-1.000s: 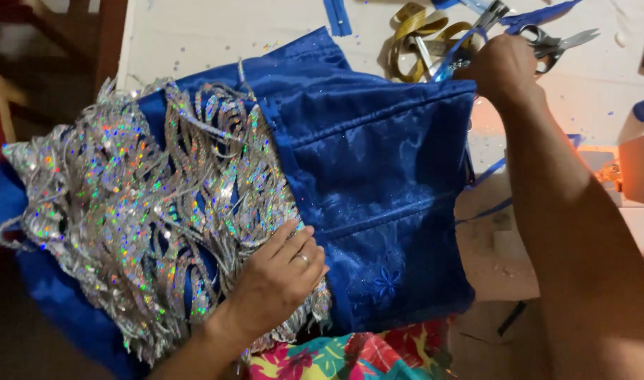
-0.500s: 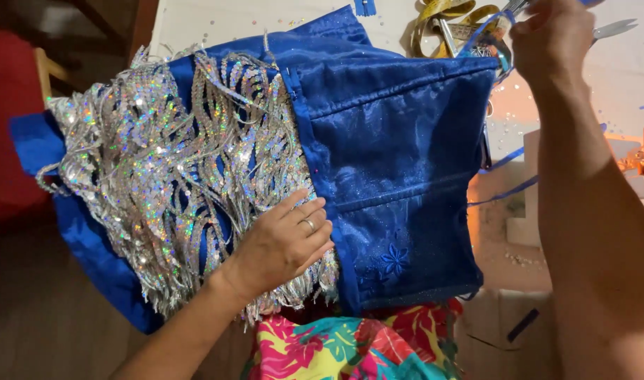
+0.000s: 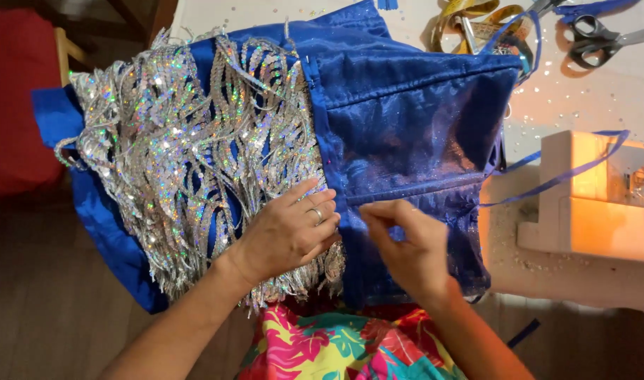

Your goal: The person is carefully aligning a silver sequined fringe along the edge of a blue fabric garment and securing it with pins.

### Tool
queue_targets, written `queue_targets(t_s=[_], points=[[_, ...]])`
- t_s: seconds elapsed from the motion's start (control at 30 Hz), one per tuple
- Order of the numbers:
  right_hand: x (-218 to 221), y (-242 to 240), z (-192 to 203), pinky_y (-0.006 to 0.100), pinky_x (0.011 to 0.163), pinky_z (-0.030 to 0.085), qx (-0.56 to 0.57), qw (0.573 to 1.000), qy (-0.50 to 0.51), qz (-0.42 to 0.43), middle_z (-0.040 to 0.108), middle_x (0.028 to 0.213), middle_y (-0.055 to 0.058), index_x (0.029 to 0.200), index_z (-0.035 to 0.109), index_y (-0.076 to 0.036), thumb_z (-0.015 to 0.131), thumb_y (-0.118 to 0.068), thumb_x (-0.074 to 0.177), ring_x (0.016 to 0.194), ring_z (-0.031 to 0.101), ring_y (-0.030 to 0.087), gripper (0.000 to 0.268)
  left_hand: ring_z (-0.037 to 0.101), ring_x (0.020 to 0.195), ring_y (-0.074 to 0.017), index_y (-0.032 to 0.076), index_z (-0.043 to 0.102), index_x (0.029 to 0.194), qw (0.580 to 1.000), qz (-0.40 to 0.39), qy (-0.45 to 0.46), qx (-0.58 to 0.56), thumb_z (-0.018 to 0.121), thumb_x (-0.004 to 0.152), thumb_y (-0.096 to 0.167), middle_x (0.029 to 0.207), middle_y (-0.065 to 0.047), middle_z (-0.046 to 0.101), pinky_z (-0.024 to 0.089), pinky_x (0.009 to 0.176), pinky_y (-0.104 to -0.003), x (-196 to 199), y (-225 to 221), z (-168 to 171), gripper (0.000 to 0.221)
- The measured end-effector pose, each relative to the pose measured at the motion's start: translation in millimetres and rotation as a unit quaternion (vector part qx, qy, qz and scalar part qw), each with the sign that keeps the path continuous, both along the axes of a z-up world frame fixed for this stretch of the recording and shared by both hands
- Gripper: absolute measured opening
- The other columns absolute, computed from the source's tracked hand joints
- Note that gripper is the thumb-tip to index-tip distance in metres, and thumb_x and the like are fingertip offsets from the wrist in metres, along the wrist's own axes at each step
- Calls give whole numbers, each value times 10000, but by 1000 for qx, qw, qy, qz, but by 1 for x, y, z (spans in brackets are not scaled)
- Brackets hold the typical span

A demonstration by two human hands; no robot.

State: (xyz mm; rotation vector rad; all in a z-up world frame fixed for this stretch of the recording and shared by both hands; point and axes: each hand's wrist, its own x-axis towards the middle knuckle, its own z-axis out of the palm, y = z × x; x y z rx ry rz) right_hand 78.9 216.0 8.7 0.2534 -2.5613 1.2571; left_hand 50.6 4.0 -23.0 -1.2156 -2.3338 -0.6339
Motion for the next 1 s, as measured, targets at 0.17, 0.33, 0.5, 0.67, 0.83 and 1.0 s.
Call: queue_targets(t_s=[0.17, 0.33, 0.5, 0.67, 0.83, 1.0], points=[[-1, -16, -28, 307, 591, 587, -11, 1000, 24, 1, 774, 800, 44, 909, 747, -98, 762, -54, 850, 674, 744, 203, 74, 673, 1113, -221, 102, 699, 970, 1000, -3, -10, -25, 604, 970, 304, 1020, -77, 725, 399, 1146, -444, 2, -3, -3, 224], [-3, -18, -33, 329, 571, 592, -3, 1000, 20, 4, 767, 782, 68, 910, 737, -70, 751, -40, 866, 668, 744, 230, 55, 673, 1126, -214, 95, 723, 1017, 999, -7, -28, -32, 594, 971, 311, 1044, -88, 742, 364, 1169, -450, 1, -3, -6, 256], [-3, -18, -37, 311, 570, 588, 5, 999, 43, 6, 767, 785, 55, 917, 732, -79, 760, -51, 866, 663, 738, 222, 65, 671, 1124, -228, 78, 721, 1032, 999, -12, -27, -30, 610, 954, 290, 1044, -104, 739, 369, 1165, -458, 0, -3, -6, 252], [-3, -19, -35, 317, 558, 586, 27, 998, 62, 0, 759, 772, 63, 914, 730, -72, 752, -48, 874, 653, 730, 234, 51, 670, 1128, -235, 69, 719, 1036, 999, -13, -21, -28, 618, 943, 293, 1043, -112, 738, 368, 1168, -463, 0, -3, -7, 263], [-3, -18, -41, 318, 538, 578, 56, 993, 98, 18, 746, 761, 44, 894, 723, -85, 748, -45, 873, 642, 718, 235, 52, 677, 1106, -229, 78, 723, 1029, 999, -7, -14, -31, 606, 957, 285, 1024, -106, 741, 379, 1160, -459, 0, -2, -6, 248], [-1, -17, -41, 322, 534, 575, 84, 987, 130, 40, 732, 759, 37, 889, 721, -81, 718, -31, 891, 642, 705, 241, 50, 689, 1088, -212, 92, 734, 1022, 999, 1, -22, -33, 587, 966, 292, 1005, -103, 753, 372, 1159, -452, 2, -1, -2, 255]])
